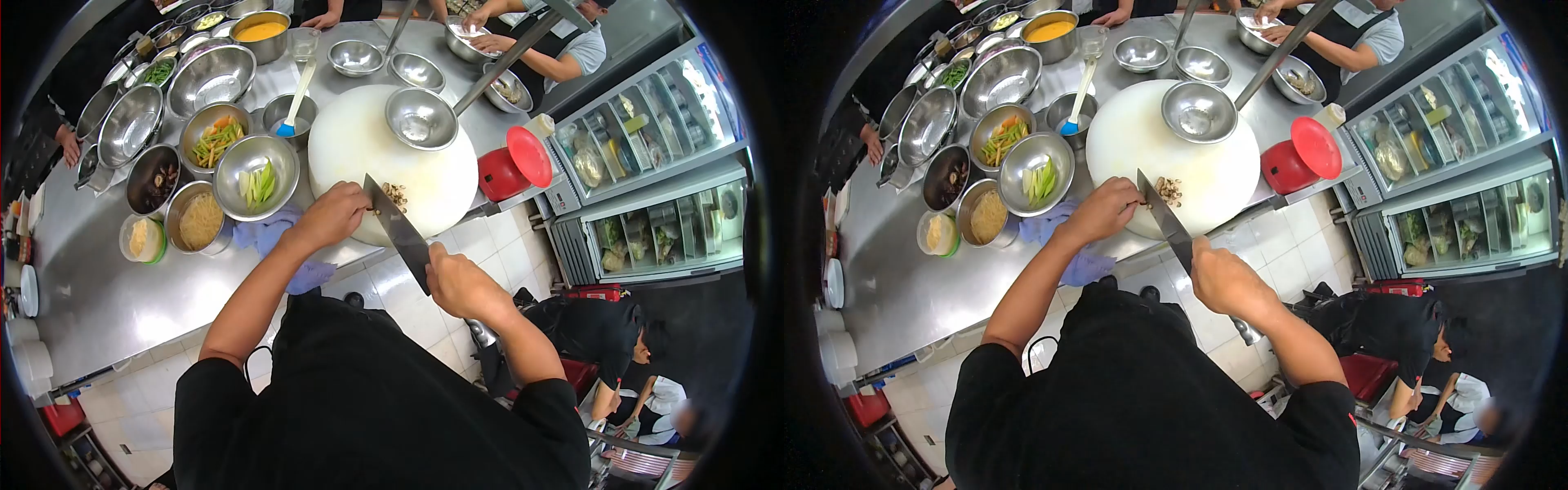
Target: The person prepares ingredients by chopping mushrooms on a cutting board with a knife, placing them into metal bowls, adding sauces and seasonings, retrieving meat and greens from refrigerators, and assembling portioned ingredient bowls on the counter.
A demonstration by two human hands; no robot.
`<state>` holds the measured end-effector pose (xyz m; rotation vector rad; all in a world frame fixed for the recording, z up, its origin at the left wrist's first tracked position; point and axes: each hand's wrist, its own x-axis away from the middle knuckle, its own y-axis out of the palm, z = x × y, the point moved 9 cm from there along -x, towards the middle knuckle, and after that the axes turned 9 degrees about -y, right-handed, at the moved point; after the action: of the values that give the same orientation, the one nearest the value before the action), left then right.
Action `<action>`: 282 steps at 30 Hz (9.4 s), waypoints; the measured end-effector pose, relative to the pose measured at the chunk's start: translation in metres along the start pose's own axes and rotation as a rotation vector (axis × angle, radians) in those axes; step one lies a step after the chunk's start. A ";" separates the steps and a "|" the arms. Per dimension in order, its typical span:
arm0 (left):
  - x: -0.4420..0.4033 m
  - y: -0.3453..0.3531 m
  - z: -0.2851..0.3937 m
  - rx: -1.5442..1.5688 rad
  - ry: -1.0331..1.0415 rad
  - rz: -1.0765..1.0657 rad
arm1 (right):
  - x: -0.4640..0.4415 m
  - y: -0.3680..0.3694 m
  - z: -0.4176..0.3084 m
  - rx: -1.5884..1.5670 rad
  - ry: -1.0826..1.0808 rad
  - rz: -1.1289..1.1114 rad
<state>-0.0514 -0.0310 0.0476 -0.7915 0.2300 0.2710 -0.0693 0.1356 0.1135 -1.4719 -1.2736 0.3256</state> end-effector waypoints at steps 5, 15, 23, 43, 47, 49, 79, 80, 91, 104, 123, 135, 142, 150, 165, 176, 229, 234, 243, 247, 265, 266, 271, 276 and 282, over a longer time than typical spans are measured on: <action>-0.007 0.000 -0.007 0.133 -0.122 0.030 | 0.003 -0.009 0.006 -0.027 0.022 0.041; -0.020 0.011 -0.006 0.007 -0.069 -0.034 | 0.005 -0.009 0.006 0.005 0.007 0.059; -0.017 0.012 -0.011 0.001 -0.104 -0.015 | -0.001 0.001 0.008 -0.026 0.014 0.049; -0.009 0.002 -0.013 0.039 -0.140 0.006 | 0.007 -0.008 -0.003 -0.078 0.003 0.032; -0.007 0.002 -0.012 0.007 -0.110 0.007 | 0.007 -0.008 -0.007 -0.089 0.008 0.014; -0.004 0.004 -0.012 0.003 -0.103 -0.004 | 0.008 0.000 -0.002 -0.132 0.044 -0.012; -0.009 0.031 0.029 -0.410 0.048 -0.078 | 0.102 0.010 0.051 0.106 -0.058 0.478; -0.012 0.031 0.025 -0.413 0.048 -0.078 | 0.108 0.008 0.056 0.114 -0.037 0.491; -0.073 0.033 0.003 -0.062 0.162 -0.371 | 0.114 0.001 0.088 -0.298 -0.137 0.597; -0.045 0.007 -0.020 -0.180 -0.148 -0.368 | 0.104 0.013 0.104 -0.581 -0.117 0.546; -0.035 0.014 -0.015 -0.049 -0.251 -0.107 | 0.059 0.022 0.084 -1.060 -0.101 0.349; -0.032 0.001 -0.017 -0.057 -0.236 -0.146 | 0.054 0.023 0.078 -1.157 -0.047 0.304; -0.019 -0.008 -0.008 -0.004 -0.165 -0.142 | 0.037 0.012 0.055 -0.959 -0.080 0.216; -0.032 0.003 -0.029 0.081 -0.298 -0.188 | 0.025 0.006 0.049 -0.899 -0.044 0.250; -0.039 0.007 -0.031 -0.092 -0.119 -0.296 | 0.021 -0.002 0.049 -0.959 -0.063 0.289; -0.024 -0.008 -0.015 -0.067 -0.090 -0.066 | 0.012 -0.017 0.016 -0.255 -0.099 0.280; -0.021 -0.007 -0.011 -0.002 -0.011 0.038 | -0.017 0.000 0.009 -0.141 -0.058 0.102; -0.025 0.000 -0.013 -0.079 -0.056 0.000 | -0.009 -0.009 0.017 -0.256 -0.019 0.141; -0.022 -0.014 -0.024 0.093 -0.264 -0.088 | 0.003 -0.031 0.018 -0.163 -0.078 0.240; -0.024 -0.010 -0.034 0.071 -0.250 -0.102 | 0.003 -0.028 0.008 -0.148 -0.068 0.164; -0.029 0.005 -0.011 0.139 -0.219 -0.029 | 0.014 -0.025 0.044 -0.452 0.019 0.145; -0.030 0.006 -0.013 0.125 -0.236 -0.007 | 0.018 -0.026 0.048 -0.426 -0.061 0.185; -0.026 -0.024 -0.012 0.067 -0.283 0.075 | 0.042 -0.025 0.051 -0.336 -0.396 0.449; -0.025 -0.009 0.048 -0.286 0.042 -0.007 | 0.045 0.003 0.062 -0.119 -0.203 0.379; -0.030 0.052 0.051 -0.396 0.042 -0.225 | 0.054 0.002 0.056 0.074 -0.200 0.426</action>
<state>-0.0909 0.0366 0.0567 -1.2066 0.1256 0.0858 -0.0909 0.2104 0.1144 -1.6721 -1.0789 0.8100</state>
